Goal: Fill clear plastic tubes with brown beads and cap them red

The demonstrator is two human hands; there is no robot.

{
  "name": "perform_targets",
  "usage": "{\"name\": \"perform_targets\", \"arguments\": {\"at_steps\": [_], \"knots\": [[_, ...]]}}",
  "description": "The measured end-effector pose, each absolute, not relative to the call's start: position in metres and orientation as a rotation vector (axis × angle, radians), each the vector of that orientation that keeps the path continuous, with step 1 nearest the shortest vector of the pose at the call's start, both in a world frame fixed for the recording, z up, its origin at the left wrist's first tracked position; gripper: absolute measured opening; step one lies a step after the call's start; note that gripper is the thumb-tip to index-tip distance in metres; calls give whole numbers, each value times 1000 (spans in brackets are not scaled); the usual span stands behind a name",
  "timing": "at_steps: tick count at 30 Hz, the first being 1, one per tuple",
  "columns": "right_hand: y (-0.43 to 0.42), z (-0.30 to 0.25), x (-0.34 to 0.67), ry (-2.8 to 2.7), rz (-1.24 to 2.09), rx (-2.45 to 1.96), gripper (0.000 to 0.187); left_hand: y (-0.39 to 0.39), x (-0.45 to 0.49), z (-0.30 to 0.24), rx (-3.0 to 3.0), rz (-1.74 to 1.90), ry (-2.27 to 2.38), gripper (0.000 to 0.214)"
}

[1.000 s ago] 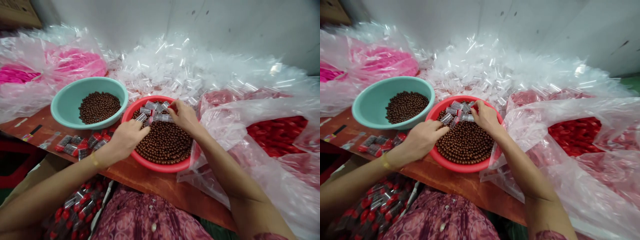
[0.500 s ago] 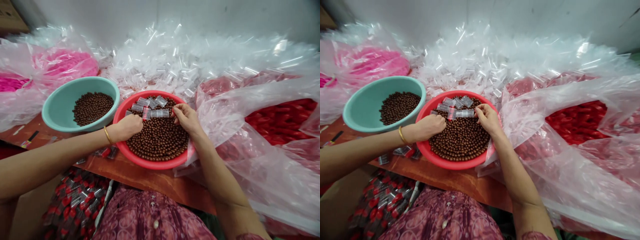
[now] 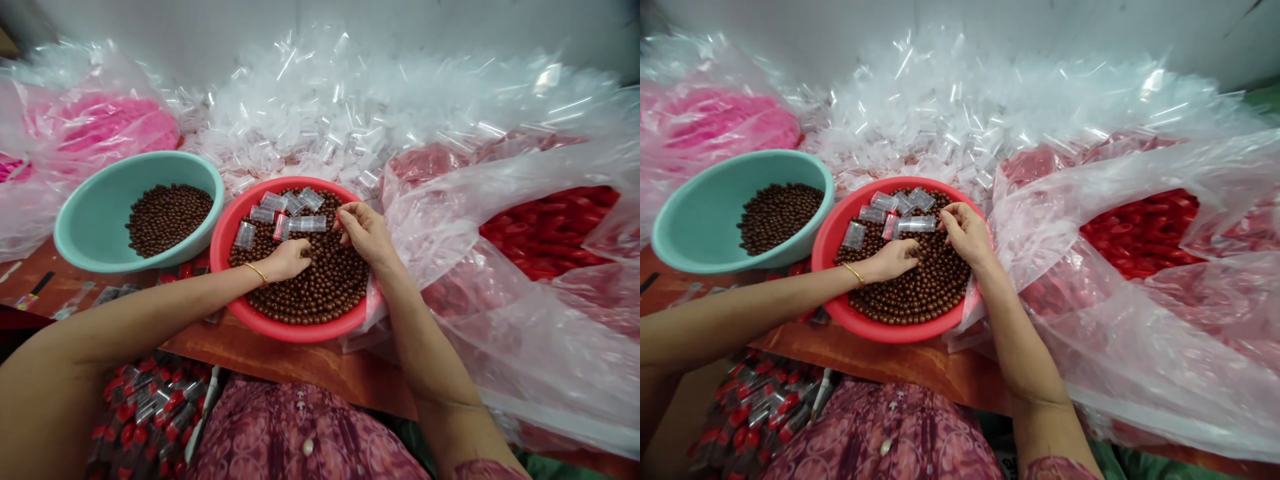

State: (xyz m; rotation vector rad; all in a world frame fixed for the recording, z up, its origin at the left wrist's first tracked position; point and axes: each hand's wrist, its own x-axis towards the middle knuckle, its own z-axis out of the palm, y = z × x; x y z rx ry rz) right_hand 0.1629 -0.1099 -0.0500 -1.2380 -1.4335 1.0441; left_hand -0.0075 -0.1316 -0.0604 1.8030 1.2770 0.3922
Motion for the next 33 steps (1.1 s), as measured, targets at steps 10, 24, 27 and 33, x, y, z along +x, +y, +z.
{"name": "perform_targets", "arguments": {"at_steps": [10,24,27,33], "knots": [[-110,-49,161,-1429,1049,-1294,27,-152,-24,-38,1033,854,867,38],[-142,-20,151,-1767,1232,-1088,38,-184,-46,-33,932,891,869,35],[-153,-7,144,-1936,1138,-960,33,-188,-49,-38,890,890,802,41],[-158,-13,133,-2083,1029,-919,21,-194,-45,-41,932,932,795,39]]}}
